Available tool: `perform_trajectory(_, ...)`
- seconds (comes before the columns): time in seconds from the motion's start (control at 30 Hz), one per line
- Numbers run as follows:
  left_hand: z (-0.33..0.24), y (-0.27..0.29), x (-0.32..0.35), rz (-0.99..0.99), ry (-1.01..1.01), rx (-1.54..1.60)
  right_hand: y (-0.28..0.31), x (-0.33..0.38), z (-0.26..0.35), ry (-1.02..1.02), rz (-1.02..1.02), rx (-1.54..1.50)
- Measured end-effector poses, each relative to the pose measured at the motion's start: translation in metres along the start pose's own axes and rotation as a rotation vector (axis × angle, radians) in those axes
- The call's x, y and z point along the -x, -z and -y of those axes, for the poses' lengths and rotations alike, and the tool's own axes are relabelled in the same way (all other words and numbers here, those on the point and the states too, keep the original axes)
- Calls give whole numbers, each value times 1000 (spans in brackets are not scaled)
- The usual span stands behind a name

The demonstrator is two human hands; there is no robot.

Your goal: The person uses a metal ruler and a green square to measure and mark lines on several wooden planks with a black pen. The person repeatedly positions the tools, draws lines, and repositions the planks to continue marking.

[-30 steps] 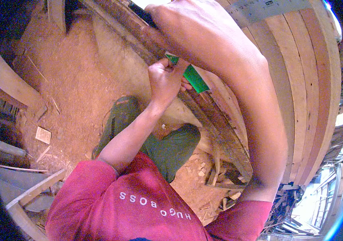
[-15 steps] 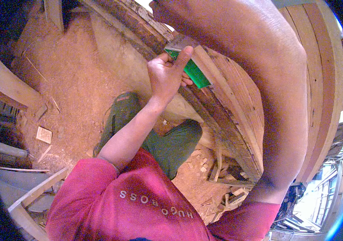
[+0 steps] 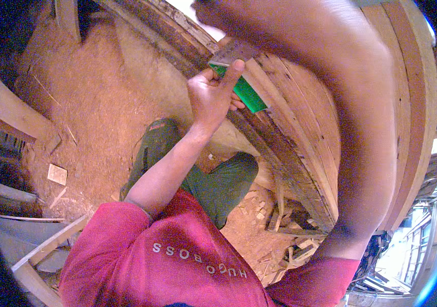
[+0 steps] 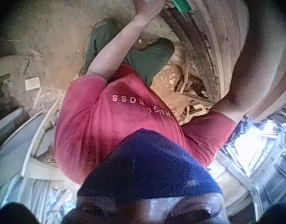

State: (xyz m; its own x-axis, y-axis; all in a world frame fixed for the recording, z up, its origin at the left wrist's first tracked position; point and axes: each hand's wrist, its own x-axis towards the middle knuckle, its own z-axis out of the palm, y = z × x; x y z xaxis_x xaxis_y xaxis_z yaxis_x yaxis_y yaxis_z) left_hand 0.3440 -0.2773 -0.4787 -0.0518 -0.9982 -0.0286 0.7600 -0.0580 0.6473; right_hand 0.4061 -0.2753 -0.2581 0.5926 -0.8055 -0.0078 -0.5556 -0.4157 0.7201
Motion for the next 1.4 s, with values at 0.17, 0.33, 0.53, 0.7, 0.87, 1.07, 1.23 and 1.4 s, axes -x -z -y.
perform_trajectory(0.17, 4, 2, -3, 4, -14, -81, 19, 21, -18, -77, -361, -275)
perform_trajectory(0.33, -4, 14, 2, 28, -35, -48, -14, 72, -65, -175, -517, -384)
perform_trajectory(0.53, 19, 90, 26, 18, -249, -32, -20, 157, -35, -118, -739, -1281)
perform_trajectory(0.7, -5, 156, 45, 77, -233, 46, -31, 217, 42, -348, -983, -1379)
perform_trajectory(0.87, -54, 165, 39, 336, -118, -288, -39, 229, 65, -582, -964, -1411)
perform_trajectory(1.07, -102, 189, -3, 514, -260, -844, -75, 215, 66, -742, -904, -1483)
perform_trajectory(1.23, -105, 193, -13, 507, -136, -1074, -149, 206, 99, -582, -504, -1560)
perform_trajectory(1.4, -61, 218, 1, 710, 52, -1217, -228, 196, 162, -426, -341, -1633)
